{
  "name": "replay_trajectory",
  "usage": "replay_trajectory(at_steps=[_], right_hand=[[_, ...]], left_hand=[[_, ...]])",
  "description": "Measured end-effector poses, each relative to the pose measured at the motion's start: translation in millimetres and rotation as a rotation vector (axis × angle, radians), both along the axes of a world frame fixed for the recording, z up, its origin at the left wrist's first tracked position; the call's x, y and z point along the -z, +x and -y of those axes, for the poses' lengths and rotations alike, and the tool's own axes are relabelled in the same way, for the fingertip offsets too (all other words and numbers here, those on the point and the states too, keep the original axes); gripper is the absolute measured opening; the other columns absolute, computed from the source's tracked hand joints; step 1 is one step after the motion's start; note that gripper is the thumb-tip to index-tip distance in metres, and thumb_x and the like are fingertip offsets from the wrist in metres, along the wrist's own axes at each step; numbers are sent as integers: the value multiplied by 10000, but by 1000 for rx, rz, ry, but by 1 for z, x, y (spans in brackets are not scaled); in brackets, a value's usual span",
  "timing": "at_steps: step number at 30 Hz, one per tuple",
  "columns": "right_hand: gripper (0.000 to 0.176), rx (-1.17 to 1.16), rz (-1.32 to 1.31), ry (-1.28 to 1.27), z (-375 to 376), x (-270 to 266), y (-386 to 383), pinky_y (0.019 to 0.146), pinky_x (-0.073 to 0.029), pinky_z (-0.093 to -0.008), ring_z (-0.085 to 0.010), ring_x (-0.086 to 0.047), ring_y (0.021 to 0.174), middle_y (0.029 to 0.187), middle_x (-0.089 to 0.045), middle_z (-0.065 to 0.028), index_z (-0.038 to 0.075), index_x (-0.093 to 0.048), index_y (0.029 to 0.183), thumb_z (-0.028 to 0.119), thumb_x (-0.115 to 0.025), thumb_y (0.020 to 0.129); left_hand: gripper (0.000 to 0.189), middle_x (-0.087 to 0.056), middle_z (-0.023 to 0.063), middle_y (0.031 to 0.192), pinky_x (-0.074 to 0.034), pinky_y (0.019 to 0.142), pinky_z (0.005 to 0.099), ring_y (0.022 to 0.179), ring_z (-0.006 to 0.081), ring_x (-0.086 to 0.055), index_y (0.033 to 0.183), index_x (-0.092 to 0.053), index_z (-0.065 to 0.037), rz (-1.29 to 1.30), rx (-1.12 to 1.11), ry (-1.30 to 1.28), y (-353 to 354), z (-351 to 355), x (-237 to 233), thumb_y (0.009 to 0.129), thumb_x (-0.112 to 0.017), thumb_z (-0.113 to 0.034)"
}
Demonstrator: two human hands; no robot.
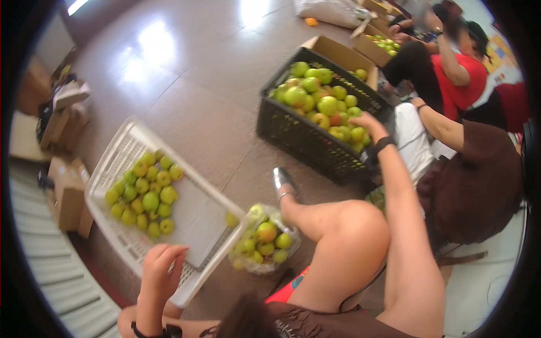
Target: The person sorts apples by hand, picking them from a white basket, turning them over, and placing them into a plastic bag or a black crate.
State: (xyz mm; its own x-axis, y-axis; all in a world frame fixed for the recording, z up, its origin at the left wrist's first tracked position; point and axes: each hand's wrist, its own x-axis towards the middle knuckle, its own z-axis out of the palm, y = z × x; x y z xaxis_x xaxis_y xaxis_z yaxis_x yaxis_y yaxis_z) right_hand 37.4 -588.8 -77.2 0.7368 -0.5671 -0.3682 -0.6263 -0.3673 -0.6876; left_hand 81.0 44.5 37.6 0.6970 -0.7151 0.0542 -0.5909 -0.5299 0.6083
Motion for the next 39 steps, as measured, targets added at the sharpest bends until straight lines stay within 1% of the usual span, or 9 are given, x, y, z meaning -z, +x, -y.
replay_trajectory(at_steps=[2,4,7,10,14,19,26,32,39], right_hand=[[255,-46,-59,-299,-10,-30,53,531,-422,-308,-127,-520,584,666,-591,-13,11,-633,756,246,-659,663],[232,-326,13,-402,-19,-39,120,503,-409,-310,-120,-494,550,586,-556,-22,25,-629,722,256,-623,700],[301,-614,62,-289,-215,-130,183,546,-458,-284,-128,-559,666,746,-602,-47,23,-599,925,273,-587,759],[319,-839,-17,-231,-345,-130,214,599,-492,-301,-168,-591,718,819,-617,-82,21,-601,943,295,-575,782],[408,-970,-49,-182,-489,-63,241,630,-527,-365,-254,-614,796,925,-620,-163,-18,-583,1016,291,-608,751],[606,-1147,29,-567,-612,75,224,736,-483,-382,-313,-553,960,1111,-533,-190,64,-439,1220,205,-671,678],[623,-1295,391,-1122,-669,165,209,663,-481,-365,-271,-522,964,1128,-462,-153,125,-390,1264,89,-634,692],[428,-1217,281,-961,-679,195,233,594,-485,-310,-256,-551,823,1045,-496,-133,124,-469,1103,66,-606,702],[621,-1124,228,-417,-661,160,232,737,-473,-395,-351,-537,899,1013,-494,-201,69,-418,1148,216,-728,631]], left_hand=[[158,-566,108,709,-430,619,344,682,281,-542,863,-613,-47,-13,36,11,-5,-11,-2,723,-580,20],[145,-559,107,701,-430,613,362,683,286,-541,858,-619,-54,3,80,-10,-10,-22,2,729,-585,2],[164,-573,111,734,-441,642,385,720,289,-555,897,-609,-64,42,114,-26,-26,-35,5,733,-596,-48],[275,-583,113,787,-454,680,385,775,295,-566,992,-572,-63,-28,124,69,-40,-49,11,725,-619,-107],[442,-580,117,832,-463,705,387,825,298,-577,1055,-494,-27,-74,69,490,-59,-79,10,692,-673,-204],[469,-558,116,843,-444,715,365,821,270,-566,1029,-495,-14,-141,-14,480,-75,-102,3,681,-690,-261],[551,-517,74,854,-390,769,305,837,214,-515,1133,-473,-7,-188,-74,466,-80,-134,-11,701,-666,-290],[622,-538,77,853,-399,807,351,822,204,-538,1163,-459,10,-301,-144,379,-61,-147,-13,669,-687,-290],[570,-499,83,864,-396,749,312,818,219,-503,1169,-441,10,-250,-100,398,-53,-143,-10,727,-640,-291]])
